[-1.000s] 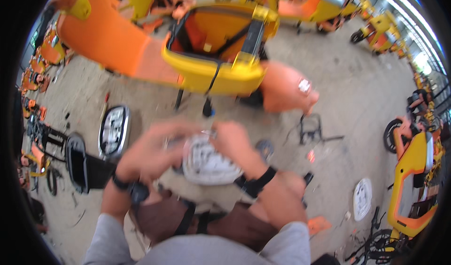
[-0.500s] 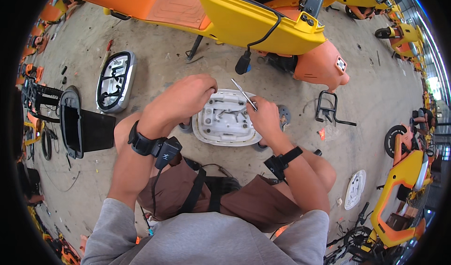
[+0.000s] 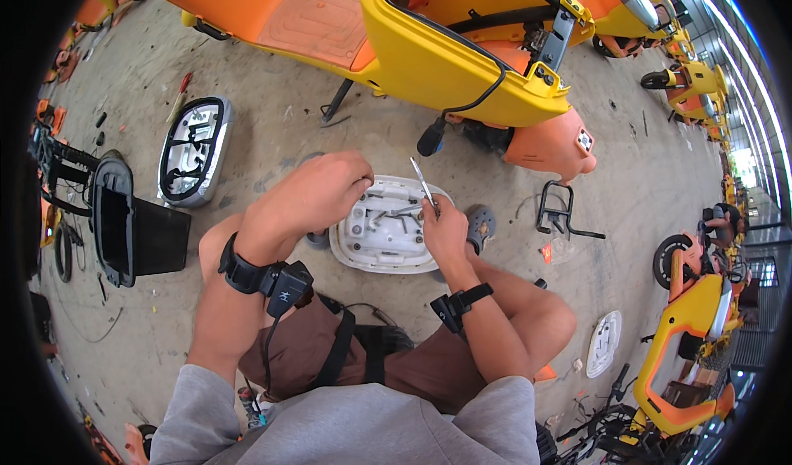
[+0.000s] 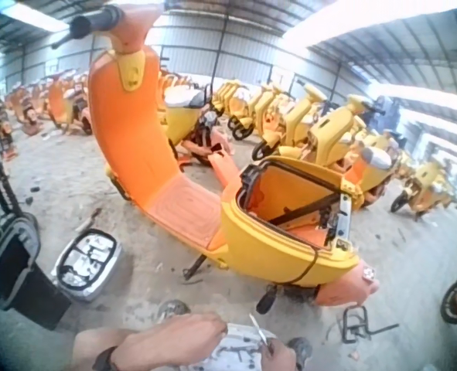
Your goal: The person assembles a motorcycle seat component by hand using a T-handle wrench. They insert and tighten screws into a white plastic base, managing internal wiring and small mechanical parts while seated in a manufacturing facility.
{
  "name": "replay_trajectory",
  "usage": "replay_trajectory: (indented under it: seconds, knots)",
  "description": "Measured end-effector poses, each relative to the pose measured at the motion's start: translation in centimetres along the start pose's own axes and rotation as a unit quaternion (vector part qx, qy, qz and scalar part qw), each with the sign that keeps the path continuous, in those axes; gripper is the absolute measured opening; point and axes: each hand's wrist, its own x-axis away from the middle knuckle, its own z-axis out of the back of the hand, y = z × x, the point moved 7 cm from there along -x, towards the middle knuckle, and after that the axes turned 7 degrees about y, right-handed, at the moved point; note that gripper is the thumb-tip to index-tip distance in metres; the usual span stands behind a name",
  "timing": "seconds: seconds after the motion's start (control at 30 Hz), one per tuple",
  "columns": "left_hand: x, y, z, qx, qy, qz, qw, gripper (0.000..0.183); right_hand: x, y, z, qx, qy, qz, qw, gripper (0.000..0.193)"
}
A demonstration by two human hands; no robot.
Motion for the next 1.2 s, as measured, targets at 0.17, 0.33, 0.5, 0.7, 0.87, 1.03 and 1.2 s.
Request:
replay_trajectory:
  seconds: [0.17,0.33,0.5,0.7,0.87,1.03,1.2]
  knots:
    - [-0.1,-0.2,-0.5,-0.029,-0.037,0.014,0.999,0.018,0.0,0.1,-0.6,-0.020,0.009,0.020,1.000,0.025]
    - [0.1,-0.3,-0.7,-0.034,-0.050,0.017,0.998,0.018,0.5,0.0,-0.8,0.001,0.010,0.019,1.000,0.025]
    - [0.2,-0.5,-0.8,-0.034,-0.047,0.017,0.998,0.019,0.6,-0.3,-0.5,-0.002,0.011,0.012,1.000,0.025]
    - [0.3,-0.7,-0.9,-0.053,-0.059,0.010,0.997,0.019,1.0,-0.3,-1.0,-0.002,0.014,0.035,0.999,0.025]
    - [0.5,-0.8,-1.1,-0.038,-0.067,0.035,0.996,0.019,0.5,-0.1,-2.0,0.033,0.016,0.074,0.997,0.025]
    - [1.0,-1.1,-1.6,-0.038,-0.056,0.032,0.997,0.018,0.7,-1.2,-3.5,0.208,-0.013,0.182,0.961,0.025]
    - [0.8,-0.5,-1.9,-0.037,-0.050,0.019,0.998,0.016,-0.4,-1.2,-2.9,0.227,-0.048,0.255,0.939,0.025]
